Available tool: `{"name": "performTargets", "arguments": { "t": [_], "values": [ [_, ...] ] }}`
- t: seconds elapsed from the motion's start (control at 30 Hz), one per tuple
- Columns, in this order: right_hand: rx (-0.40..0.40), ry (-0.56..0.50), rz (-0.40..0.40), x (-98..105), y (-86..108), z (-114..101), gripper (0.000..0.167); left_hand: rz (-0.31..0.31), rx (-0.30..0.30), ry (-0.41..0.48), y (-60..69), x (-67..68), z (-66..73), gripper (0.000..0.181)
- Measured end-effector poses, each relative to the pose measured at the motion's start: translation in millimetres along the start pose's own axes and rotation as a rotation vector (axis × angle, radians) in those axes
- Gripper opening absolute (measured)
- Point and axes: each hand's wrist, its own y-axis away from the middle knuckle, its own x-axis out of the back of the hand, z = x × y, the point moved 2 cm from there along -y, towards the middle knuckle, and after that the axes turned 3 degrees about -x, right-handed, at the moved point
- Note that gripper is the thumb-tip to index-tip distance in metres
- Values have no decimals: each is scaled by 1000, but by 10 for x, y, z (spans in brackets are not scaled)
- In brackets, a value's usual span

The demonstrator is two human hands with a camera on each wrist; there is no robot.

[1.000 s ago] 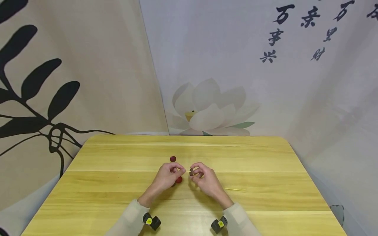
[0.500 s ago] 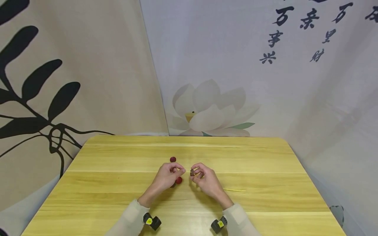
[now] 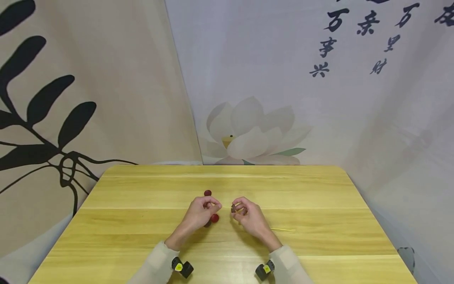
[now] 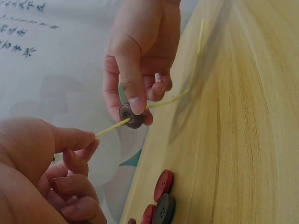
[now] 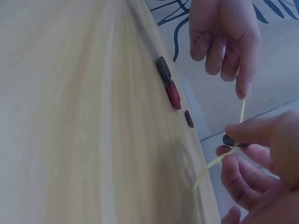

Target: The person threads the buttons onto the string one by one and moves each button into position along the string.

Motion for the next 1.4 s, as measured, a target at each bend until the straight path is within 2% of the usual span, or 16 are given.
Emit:
{"name": "performTargets", "arguments": {
  "t": [0.17,0.4,0.87,1.4],
  "values": [
    [-1,7,11,14,0,38,29,8,-13,0,3,2,-10,12],
    [-13,8,11,47,2,81,29,7,6,8,3,23,-29,13],
    [-48,28,25,126,12,133,30,17,-6,15,-5,67,-66,15],
    [-75,87,62,235,40,231,29,20,25,41,-5,95,-88,13]
  ]
}}
